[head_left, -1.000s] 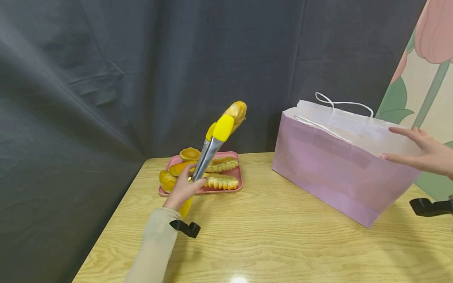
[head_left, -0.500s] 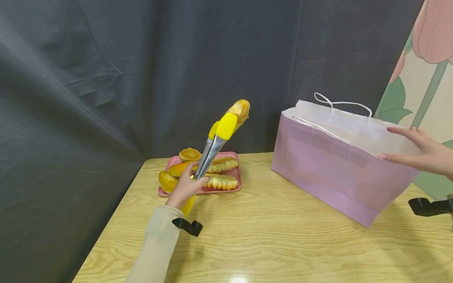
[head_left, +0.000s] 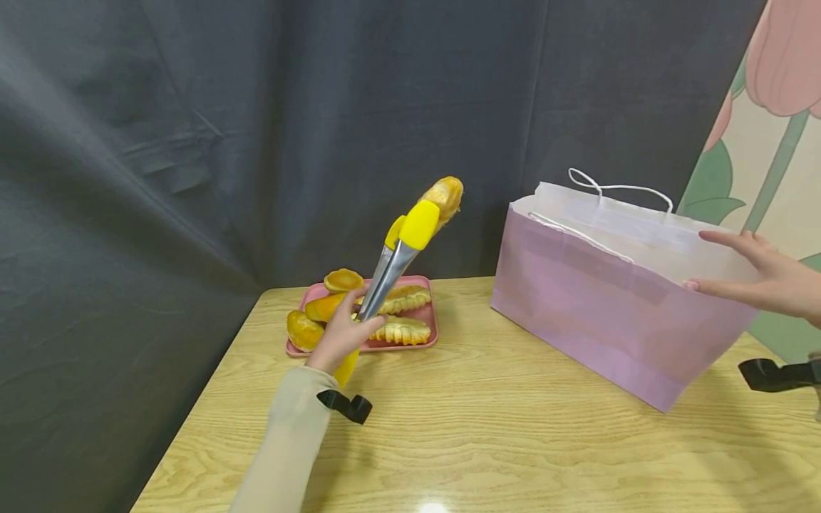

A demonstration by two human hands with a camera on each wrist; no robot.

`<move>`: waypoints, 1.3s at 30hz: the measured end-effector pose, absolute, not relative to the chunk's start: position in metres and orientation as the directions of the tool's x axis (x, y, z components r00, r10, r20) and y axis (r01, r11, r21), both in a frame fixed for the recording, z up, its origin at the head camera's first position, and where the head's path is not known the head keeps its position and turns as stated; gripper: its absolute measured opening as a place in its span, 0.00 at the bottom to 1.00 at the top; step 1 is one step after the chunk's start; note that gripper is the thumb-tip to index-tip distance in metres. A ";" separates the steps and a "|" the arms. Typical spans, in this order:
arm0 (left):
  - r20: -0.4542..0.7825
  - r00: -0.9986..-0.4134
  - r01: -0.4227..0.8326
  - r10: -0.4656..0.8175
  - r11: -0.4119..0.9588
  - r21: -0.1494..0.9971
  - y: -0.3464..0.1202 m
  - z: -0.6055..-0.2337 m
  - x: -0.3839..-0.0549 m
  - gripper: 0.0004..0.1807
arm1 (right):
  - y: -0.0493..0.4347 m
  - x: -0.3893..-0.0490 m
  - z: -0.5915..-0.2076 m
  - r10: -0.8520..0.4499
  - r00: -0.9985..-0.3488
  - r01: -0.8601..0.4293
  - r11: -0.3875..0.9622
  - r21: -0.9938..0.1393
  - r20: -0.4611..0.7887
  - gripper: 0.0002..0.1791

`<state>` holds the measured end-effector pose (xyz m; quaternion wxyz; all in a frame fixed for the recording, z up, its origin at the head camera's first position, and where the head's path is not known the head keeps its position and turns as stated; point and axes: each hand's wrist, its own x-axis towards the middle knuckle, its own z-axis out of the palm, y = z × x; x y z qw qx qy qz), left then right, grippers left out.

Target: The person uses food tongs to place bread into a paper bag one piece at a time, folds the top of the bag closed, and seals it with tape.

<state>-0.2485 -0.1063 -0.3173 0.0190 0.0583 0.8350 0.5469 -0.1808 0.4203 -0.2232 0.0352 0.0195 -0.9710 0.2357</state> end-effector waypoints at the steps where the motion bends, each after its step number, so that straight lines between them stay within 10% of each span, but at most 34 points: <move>1: 0.033 -0.993 0.076 0.116 0.397 0.915 -0.106 -0.317 -0.249 0.37 | 0.420 -0.181 -0.223 -0.021 -0.997 -0.055 0.888 -0.457 0.078 0.49; 39: 0.053 -0.988 0.110 0.148 0.407 0.907 -0.079 -0.297 -0.253 0.34 | 0.417 -0.176 -0.220 -0.020 -0.999 -0.036 0.896 -0.443 0.039 0.50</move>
